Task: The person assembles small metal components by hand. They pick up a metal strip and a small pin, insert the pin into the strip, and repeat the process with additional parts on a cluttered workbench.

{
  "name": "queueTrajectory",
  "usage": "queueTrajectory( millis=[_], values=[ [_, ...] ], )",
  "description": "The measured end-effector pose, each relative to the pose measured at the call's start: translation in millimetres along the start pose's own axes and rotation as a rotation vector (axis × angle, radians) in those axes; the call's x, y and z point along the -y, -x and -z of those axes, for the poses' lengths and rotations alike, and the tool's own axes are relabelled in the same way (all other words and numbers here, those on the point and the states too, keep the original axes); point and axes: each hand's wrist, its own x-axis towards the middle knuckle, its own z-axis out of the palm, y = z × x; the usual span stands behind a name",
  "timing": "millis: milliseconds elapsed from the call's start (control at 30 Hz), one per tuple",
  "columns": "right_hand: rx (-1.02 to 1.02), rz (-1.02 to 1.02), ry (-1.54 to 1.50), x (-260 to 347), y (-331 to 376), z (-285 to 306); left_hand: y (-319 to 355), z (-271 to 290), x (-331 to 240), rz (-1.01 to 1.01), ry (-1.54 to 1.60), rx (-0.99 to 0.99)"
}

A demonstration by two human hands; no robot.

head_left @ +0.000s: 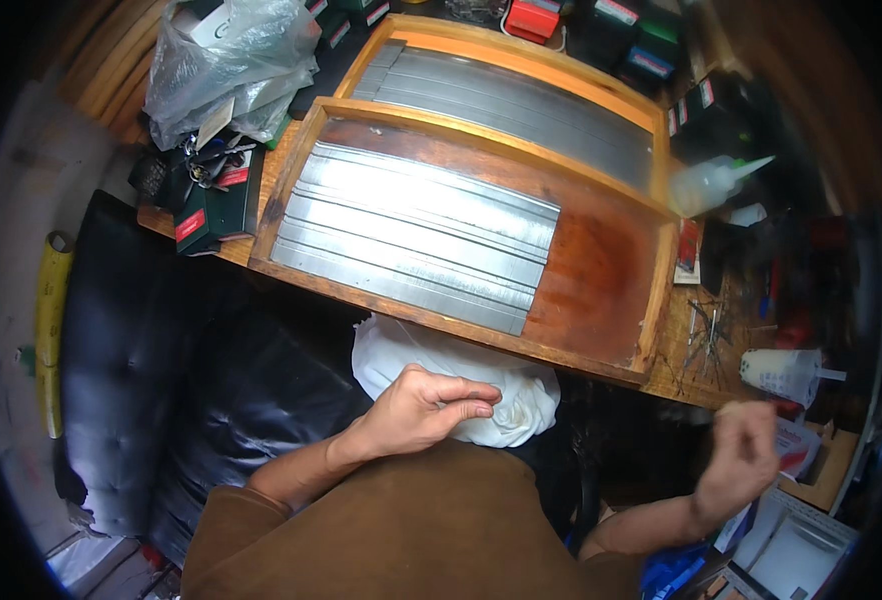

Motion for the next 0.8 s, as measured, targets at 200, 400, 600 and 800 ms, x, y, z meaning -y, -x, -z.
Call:
queueTrajectory(
  millis=[200,400,600,800],
  values=[
    [0.622,-0.085,-0.443,38.8,41.2,-110.0,0.8,-5.6,-13.9,-0.106,-0.057,0.113],
    [0.632,-0.060,-0.590,31.2,58.5,-143.9,7.7,-1.3,-13.6,-0.133,-0.177,0.017],
    [0.479,-0.042,-0.454,10.9,79.8,-156.1,3.7,-5.3,7.5,0.139,0.040,0.073],
    [0.970,-0.329,-0.516,-9.3,120.0,-105.2,-19.9,-1.0,25.9,0.593,0.414,0.129]
  ],
)
